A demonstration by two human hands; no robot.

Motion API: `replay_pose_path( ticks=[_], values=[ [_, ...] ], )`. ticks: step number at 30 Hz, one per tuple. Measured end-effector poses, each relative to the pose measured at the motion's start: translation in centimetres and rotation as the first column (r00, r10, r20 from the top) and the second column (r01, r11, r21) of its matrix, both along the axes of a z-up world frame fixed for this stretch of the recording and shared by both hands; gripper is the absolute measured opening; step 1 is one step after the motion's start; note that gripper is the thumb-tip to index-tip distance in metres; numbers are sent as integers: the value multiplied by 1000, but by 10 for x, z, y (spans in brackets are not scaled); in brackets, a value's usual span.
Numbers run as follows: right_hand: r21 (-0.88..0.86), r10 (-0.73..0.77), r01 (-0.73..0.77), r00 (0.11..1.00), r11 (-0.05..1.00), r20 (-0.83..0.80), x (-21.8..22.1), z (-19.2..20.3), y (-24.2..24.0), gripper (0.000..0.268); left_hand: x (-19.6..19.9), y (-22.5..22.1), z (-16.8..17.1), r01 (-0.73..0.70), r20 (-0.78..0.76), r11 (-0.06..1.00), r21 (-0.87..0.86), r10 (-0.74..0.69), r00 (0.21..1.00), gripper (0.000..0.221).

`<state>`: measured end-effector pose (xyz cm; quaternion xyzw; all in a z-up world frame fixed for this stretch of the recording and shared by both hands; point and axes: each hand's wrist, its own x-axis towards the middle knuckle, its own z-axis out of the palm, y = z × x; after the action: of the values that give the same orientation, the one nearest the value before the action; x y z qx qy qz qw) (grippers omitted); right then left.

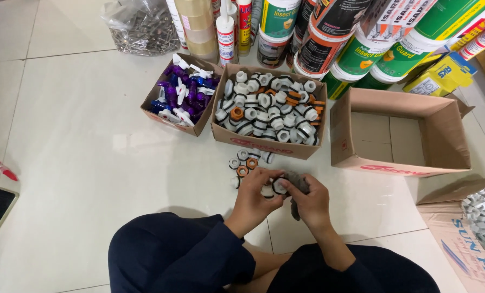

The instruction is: Assembling small plumbing components by manually fitting rubber washers onto plastic connectors.

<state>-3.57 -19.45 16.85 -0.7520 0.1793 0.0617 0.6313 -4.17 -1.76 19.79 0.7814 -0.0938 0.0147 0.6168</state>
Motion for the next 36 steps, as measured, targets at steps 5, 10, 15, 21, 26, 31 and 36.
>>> replay_pose_path(
  ticks=[5,10,15,21,26,31,36],
  values=[
    [223,-185,170,982,960,46,3,15,8,36,12,-10,-60,-227,-483,791,-568,-97,870,43],
    [81,155,-193,927,978,342,-6,6,15,49,13,-10,-71,-382,-585,543,-748,-267,765,30],
    [-178,267,-203,815,963,515,-7,-26,17,31,10,-11,-103,-282,-536,519,-807,-442,720,32],
    [418,-93,75,995,905,22,5,-12,5,42,9,-18,-74,-185,-492,624,-760,-365,790,21],
    [153,121,-101,985,983,-125,1,-13,7,53,10,-9,-68,-101,-372,876,-471,-93,924,40],
    [-21,49,-53,985,998,-165,3,-15,8,47,16,-15,-75,-220,-424,842,-492,-11,905,38],
    [-4,-88,88,987,996,-133,5,14,13,52,63,-6,-108,-469,-694,656,-591,-117,711,63]
  ],
)
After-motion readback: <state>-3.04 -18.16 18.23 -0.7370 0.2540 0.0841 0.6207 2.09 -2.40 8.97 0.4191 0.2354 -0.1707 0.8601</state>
